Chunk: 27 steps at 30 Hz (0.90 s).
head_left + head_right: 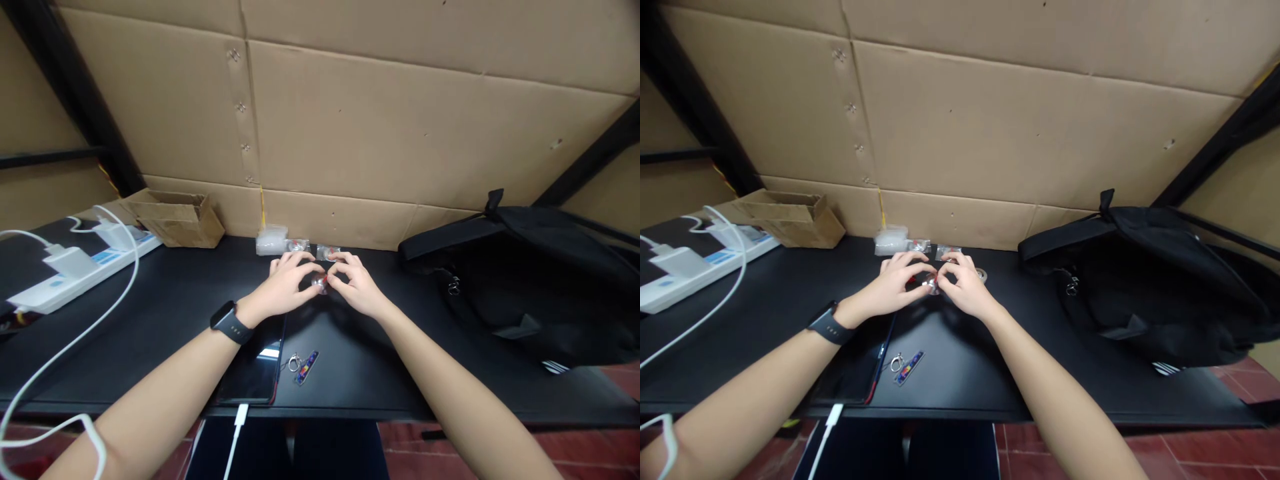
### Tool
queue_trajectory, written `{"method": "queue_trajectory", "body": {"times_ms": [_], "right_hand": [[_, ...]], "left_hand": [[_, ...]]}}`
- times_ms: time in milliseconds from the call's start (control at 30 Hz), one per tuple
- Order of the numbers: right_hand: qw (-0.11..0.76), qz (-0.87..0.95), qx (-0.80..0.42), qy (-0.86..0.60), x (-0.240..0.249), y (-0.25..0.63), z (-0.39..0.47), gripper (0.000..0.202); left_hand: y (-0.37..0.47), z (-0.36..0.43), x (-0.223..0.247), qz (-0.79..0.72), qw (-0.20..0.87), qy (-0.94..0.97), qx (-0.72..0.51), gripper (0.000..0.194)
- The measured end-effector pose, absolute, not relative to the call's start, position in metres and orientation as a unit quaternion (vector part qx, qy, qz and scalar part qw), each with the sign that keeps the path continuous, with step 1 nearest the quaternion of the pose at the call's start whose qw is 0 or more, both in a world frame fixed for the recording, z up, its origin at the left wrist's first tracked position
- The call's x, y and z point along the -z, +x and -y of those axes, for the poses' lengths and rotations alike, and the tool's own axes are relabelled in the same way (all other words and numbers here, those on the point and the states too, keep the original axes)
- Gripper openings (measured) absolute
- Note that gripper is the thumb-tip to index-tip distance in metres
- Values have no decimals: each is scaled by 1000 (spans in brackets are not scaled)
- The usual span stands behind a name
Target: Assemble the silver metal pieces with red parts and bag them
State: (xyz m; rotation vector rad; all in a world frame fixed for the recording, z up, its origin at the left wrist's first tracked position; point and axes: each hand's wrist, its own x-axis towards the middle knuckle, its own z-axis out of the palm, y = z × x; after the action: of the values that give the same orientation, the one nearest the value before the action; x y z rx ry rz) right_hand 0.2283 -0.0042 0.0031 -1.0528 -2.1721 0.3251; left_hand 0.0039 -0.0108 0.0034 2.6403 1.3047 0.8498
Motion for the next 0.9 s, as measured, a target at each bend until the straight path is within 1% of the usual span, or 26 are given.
{"method": "queue_trajectory", "body": {"times_ms": [133,233,333,433,567,667,767,800,900], "right_hand": [[277,855,-92,-428,1,237,-2,12],[232,857,-83,-452,5,244,-7,13],[209,858,-81,-462,6,248,-10,14],[205,860,-83,-460,3,255,-13,15],[207,854,-65,-473,-5,276,-22,7],[200,842,-44,-499,-7,295,-31,22],[185,835,-71,-513,-3,307,-37,33],[180,834,-85,-514,-1,309,-38,33],[179,830,-109,-516,3,311,-40,30]], "left_hand": [[-17,-5,-3,-470,-11,834,-287,27],[-37,-16,-3,-491,-35,833,-253,14],[-47,-23,0,-482,-15,845,-230,3],[-47,-27,5,-468,-1,857,-216,5],[-42,-29,11,-458,-8,865,-204,8],[-39,-29,14,-454,-15,868,-202,7],[-38,-28,14,-452,-16,869,-199,4],[-37,-28,14,-452,-16,870,-198,2],[-35,-25,13,-452,-18,871,-193,7]]}}
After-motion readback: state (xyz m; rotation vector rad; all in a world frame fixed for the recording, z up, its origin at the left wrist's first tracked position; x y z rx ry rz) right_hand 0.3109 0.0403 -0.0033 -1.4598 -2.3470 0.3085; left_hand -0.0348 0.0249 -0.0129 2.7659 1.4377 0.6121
